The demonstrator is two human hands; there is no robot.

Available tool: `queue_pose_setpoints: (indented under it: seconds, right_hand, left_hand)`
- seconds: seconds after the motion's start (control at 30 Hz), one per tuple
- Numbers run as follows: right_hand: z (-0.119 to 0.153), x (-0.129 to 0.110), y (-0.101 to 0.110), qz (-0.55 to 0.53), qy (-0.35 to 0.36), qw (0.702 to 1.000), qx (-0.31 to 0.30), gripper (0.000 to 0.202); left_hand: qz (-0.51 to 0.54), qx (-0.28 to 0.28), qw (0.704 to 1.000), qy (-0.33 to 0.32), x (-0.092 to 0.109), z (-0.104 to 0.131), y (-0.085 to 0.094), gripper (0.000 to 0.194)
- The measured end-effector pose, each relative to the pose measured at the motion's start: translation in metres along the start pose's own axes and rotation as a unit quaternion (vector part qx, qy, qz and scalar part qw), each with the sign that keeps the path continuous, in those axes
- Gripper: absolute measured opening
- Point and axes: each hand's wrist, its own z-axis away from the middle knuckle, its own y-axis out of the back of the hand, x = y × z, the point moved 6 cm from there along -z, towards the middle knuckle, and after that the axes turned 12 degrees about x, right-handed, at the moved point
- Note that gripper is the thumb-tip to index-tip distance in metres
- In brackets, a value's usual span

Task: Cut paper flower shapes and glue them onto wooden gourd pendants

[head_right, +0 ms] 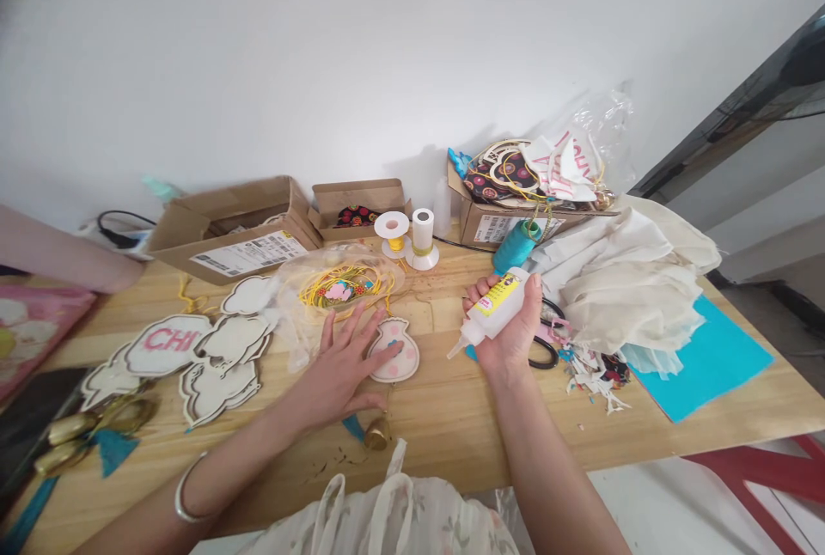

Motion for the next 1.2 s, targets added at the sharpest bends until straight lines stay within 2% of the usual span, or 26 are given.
queue_pose_setpoints:
  seconds: [0.77, 0.9, 0.97, 1.03, 1.07, 1.13, 1.2]
  right_hand:
    - [0.003, 0.003, -0.002, -0.006, -0.017, 1.0, 0.011, 0.044]
    - [0.003, 0.004, -0.002, -0.004, -0.021, 1.0, 0.006, 0.046]
    - [0.003, 0.006, -0.002, -0.005, -0.027, 1.0, 0.006, 0.046]
    - [0.002, 0.006, -0.001, -0.008, -0.03, 1.0, 0.005, 0.046]
    - [0.002, 0.007, -0.001, -0.009, -0.031, 0.999, 0.005, 0.046]
    - [0.001, 0.007, 0.001, -0.015, -0.038, 0.999, 0.006, 0.046]
    - [0.0, 0.009, 0.002, -0.025, -0.053, 0.998, 0.006, 0.045]
  left_hand:
    - [0.011, 0.02, 0.999, 0.029, -0.004, -0.001, 0.002, 0.064]
    - [0.029, 0.017, 0.999, 0.037, -0.003, -0.002, 0.001, 0.063]
    - [0.062, 0.017, 0.997, 0.035, 0.001, -0.003, 0.006, 0.064]
    - [0.133, 0.046, 0.99, 0.031, 0.008, -0.005, 0.021, 0.064]
    - [0.18, 0.081, 0.98, 0.034, 0.01, -0.007, 0.033, 0.062]
    - [0.271, 0.188, 0.942, 0.065, 0.008, -0.009, 0.06, 0.051]
    - [0.32, 0.302, 0.891, 0.107, -0.003, -0.007, 0.082, 0.036]
